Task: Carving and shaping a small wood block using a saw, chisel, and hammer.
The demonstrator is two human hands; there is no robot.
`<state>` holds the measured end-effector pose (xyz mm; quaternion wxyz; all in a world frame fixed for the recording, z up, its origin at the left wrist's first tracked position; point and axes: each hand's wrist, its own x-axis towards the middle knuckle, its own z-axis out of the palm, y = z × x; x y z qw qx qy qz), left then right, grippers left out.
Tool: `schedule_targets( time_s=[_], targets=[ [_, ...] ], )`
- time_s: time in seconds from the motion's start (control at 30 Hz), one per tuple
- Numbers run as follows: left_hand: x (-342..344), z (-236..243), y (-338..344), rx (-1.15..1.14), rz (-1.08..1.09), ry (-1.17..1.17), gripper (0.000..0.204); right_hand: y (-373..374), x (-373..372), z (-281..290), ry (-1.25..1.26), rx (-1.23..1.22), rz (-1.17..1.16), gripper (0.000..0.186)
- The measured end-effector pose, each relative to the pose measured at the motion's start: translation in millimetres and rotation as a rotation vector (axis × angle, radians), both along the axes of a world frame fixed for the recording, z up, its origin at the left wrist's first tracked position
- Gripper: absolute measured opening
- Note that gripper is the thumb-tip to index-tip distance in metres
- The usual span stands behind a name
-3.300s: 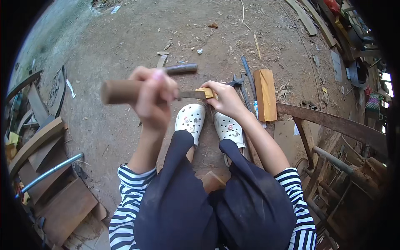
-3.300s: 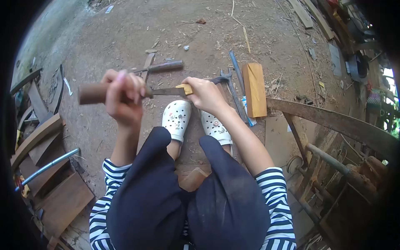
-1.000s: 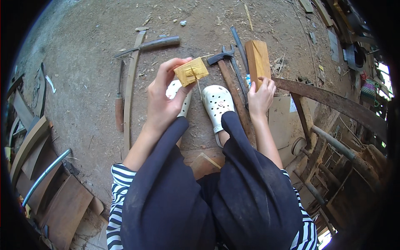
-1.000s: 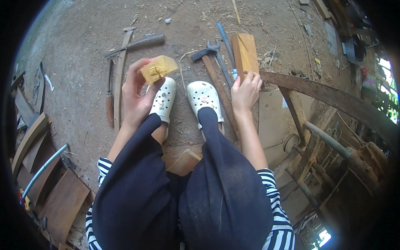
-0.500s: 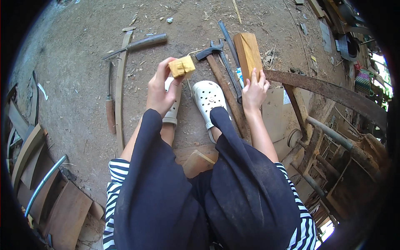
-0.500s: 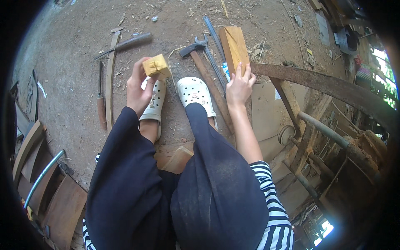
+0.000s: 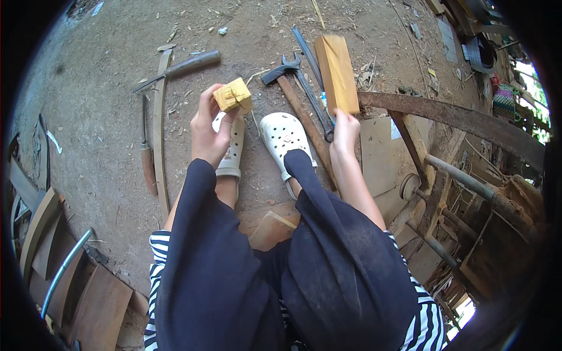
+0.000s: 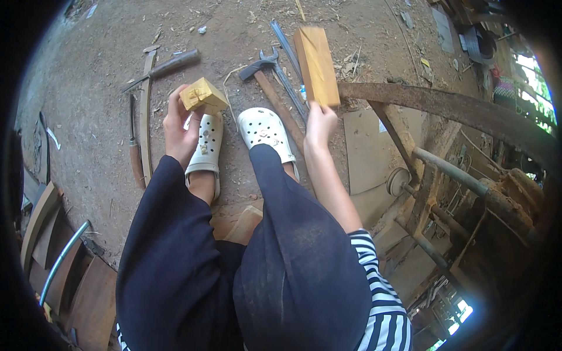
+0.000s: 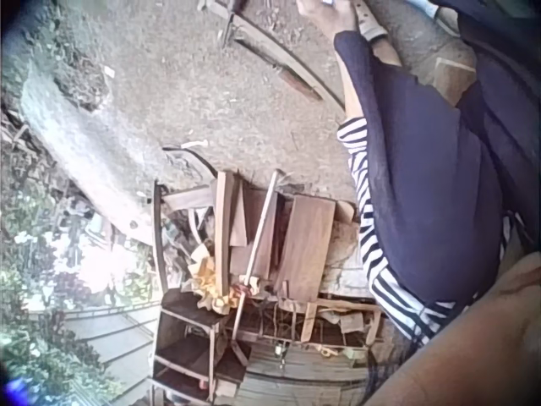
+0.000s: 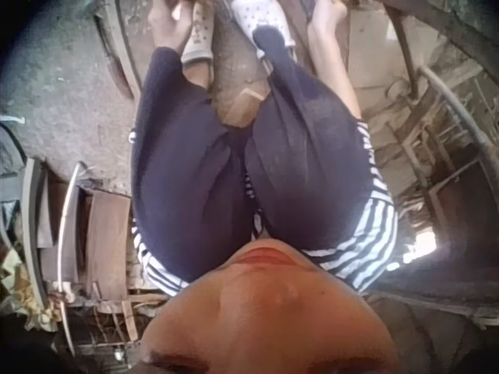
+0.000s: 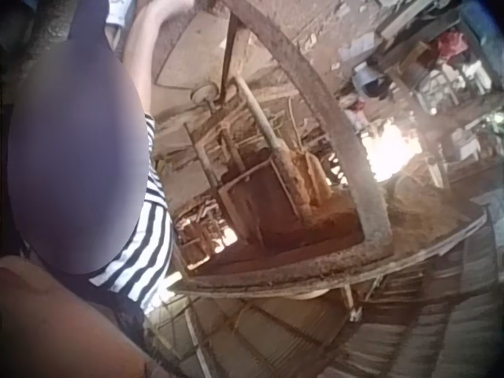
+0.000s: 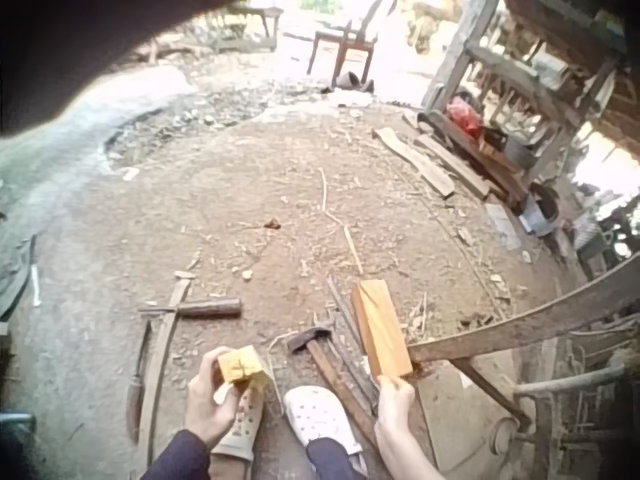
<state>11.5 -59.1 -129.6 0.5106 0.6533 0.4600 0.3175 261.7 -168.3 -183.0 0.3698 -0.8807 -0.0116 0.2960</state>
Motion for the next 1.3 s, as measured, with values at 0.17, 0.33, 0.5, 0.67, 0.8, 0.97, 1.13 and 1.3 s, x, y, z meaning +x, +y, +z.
schedule_targets(
  time_s=[0.17,0.33,0.5,0.67,0.8,0.97,1.13,1.3],
  targets=[
    [0,0,0,0.043,-0.01,0.05,0.045,42,13,-3,-0.549,0.331,0.406,0.043],
    [-3,-3,0,0.049,0.015,-0.002,0.045,25,33,-4,-0.62,-0.257,0.679,0.033],
    [1,-3,3,0.046,0.091,-0.035,0.044,10,39,-9,-0.651,-0.466,0.951,0.033],
    [10,-7,22,0.125,0.121,0.0,0.041,17,26,-8,-0.69,-0.498,0.945,0.049],
    [8,-19,30,0.151,0.061,0.076,0.041,17,18,-6,-0.818,-0.49,0.842,0.048],
    [2,-32,24,0.163,-0.009,0.129,0.04,13,25,-8,-0.762,-0.585,0.963,0.039],
    [-1,-34,22,0.14,0.012,0.141,0.04,13,32,-10,-0.791,-0.558,1.044,0.035],
    [-2,-33,21,0.099,0.036,0.044,0.04,13,35,-10,-0.86,-0.491,0.986,0.03]
  ],
)
